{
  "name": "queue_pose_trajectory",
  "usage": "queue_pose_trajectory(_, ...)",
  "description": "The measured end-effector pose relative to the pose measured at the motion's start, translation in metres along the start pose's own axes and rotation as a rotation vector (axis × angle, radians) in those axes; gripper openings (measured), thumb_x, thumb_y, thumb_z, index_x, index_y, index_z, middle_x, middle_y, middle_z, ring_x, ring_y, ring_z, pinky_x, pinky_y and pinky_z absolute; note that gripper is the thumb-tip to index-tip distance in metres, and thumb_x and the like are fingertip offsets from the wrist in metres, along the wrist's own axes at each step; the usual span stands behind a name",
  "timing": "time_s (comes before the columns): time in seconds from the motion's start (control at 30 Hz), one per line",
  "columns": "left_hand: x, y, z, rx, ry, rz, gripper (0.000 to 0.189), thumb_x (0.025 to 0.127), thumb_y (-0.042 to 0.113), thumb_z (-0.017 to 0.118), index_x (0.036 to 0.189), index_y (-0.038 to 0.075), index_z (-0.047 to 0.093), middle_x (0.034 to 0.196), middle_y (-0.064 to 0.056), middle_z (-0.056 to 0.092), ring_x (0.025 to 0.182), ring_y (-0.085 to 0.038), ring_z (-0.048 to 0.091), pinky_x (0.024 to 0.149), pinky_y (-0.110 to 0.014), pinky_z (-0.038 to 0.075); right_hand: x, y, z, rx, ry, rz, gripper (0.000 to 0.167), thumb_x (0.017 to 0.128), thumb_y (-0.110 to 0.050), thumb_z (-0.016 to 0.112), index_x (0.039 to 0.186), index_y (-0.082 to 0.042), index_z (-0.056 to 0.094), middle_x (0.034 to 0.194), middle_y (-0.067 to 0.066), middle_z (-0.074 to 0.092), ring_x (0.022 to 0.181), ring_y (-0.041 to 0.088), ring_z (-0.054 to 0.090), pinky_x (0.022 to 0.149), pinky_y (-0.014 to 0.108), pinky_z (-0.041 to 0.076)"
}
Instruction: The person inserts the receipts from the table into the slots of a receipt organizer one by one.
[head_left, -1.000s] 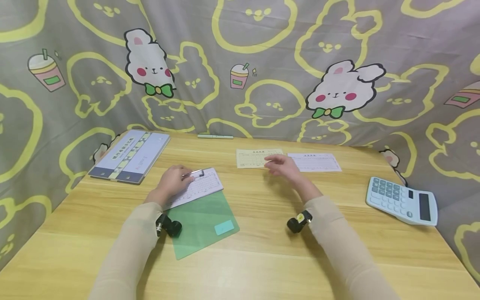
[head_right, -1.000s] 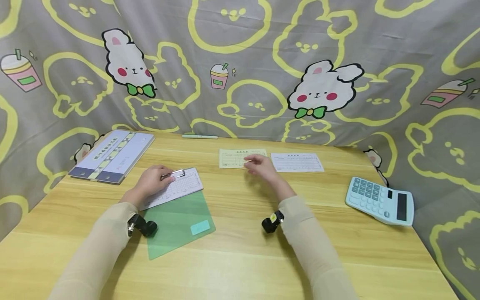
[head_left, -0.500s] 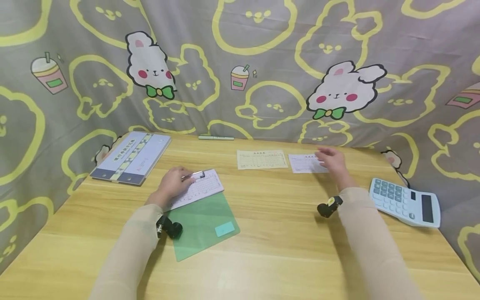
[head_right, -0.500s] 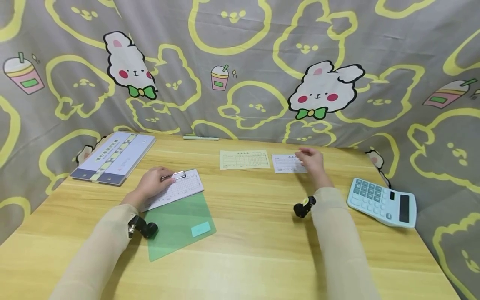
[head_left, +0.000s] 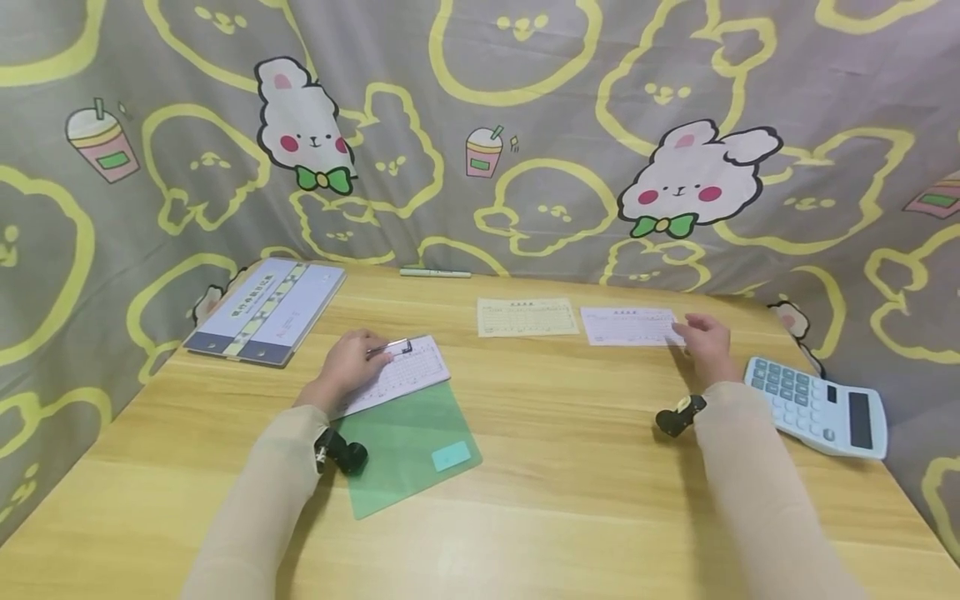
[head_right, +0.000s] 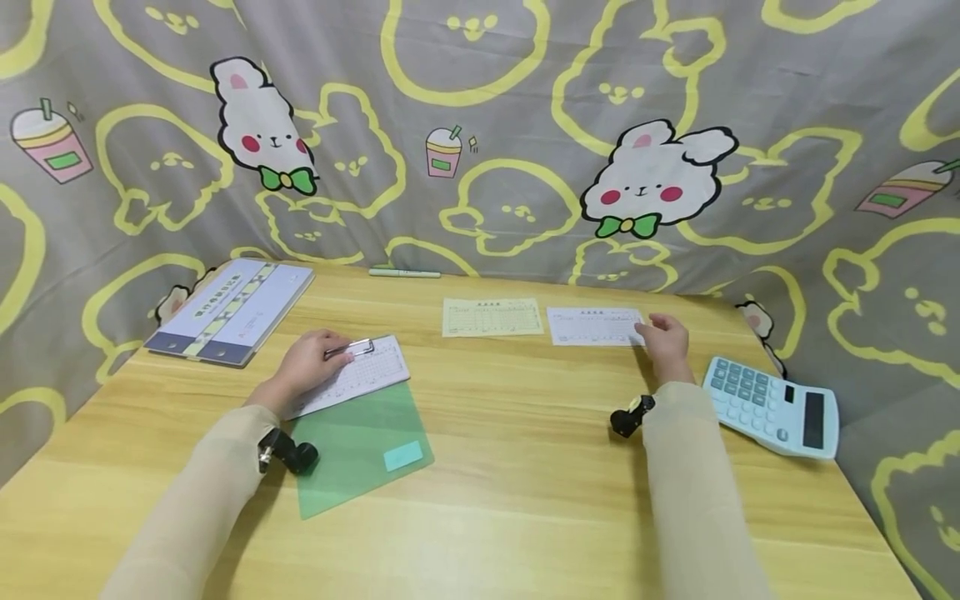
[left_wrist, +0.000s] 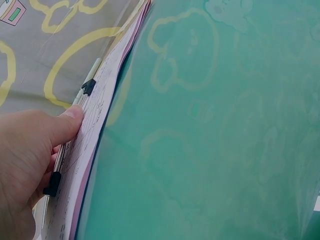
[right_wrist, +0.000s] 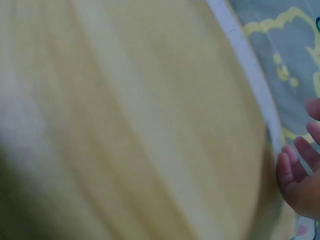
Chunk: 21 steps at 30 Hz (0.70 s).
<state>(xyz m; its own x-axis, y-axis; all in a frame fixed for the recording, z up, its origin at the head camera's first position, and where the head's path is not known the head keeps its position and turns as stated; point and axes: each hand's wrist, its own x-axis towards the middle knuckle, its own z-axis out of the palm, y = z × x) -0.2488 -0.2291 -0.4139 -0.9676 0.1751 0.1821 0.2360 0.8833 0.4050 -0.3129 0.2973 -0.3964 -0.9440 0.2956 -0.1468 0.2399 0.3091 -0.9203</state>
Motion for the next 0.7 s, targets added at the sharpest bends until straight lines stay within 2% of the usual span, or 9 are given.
queue_pose_trajectory(0.2, -0.002, -0.003, 0.001, 0.000, 0.008, 0.007, 0.033, 0.082, 0.026, 0.059, 0.106, 0.003, 0.061, 0.099, -0.014, 0.055, 0.094, -0.031, 0.047, 0.082, -0.044, 0.036, 0.000, 0.014, 0.008, -0.088, 0.077, -0.014, 0.055, 0.086, -0.018, 0.048, 0.132, 0.001, 0.028, 0.133, 0.021, 0.029, 0.117, 0.032, 0.030, 0.095, 0.039, 0.027)
queue_pose_trajectory(0.33, -0.001, -0.003, 0.001, -0.002, 0.013, 0.003, 0.033, 0.082, 0.026, 0.059, 0.106, 0.003, 0.061, 0.099, -0.014, 0.055, 0.094, -0.031, 0.047, 0.081, -0.044, 0.036, -0.004, 0.016, 0.015, -0.214, 0.109, -0.031, 0.057, 0.084, -0.019, 0.049, 0.132, 0.002, 0.027, 0.130, 0.023, 0.033, 0.115, 0.035, 0.032, 0.095, 0.041, 0.025)
queue_pose_trajectory(0.53, 0.000, 0.000, 0.001, -0.006, 0.013, -0.017, 0.034, 0.081, 0.026, 0.059, 0.106, 0.003, 0.061, 0.096, -0.013, 0.054, 0.091, -0.029, 0.047, 0.079, -0.043, 0.036, -0.005, 0.016, 0.024, -0.381, 0.188, -0.052, 0.058, 0.081, -0.025, 0.054, 0.126, 0.007, 0.036, 0.123, 0.027, 0.038, 0.112, 0.039, 0.033, 0.094, 0.043, 0.024)
queue_pose_trajectory(0.7, -0.002, 0.002, 0.001, -0.005, 0.008, -0.030, 0.034, 0.082, 0.025, 0.059, 0.108, 0.003, 0.061, 0.096, -0.013, 0.054, 0.091, -0.029, 0.047, 0.079, -0.043, 0.037, -0.007, 0.013, 0.028, -0.472, 0.173, -0.064, 0.064, 0.079, -0.029, 0.055, 0.126, 0.010, 0.033, 0.119, 0.030, 0.033, 0.110, 0.042, 0.030, 0.092, 0.046, 0.023)
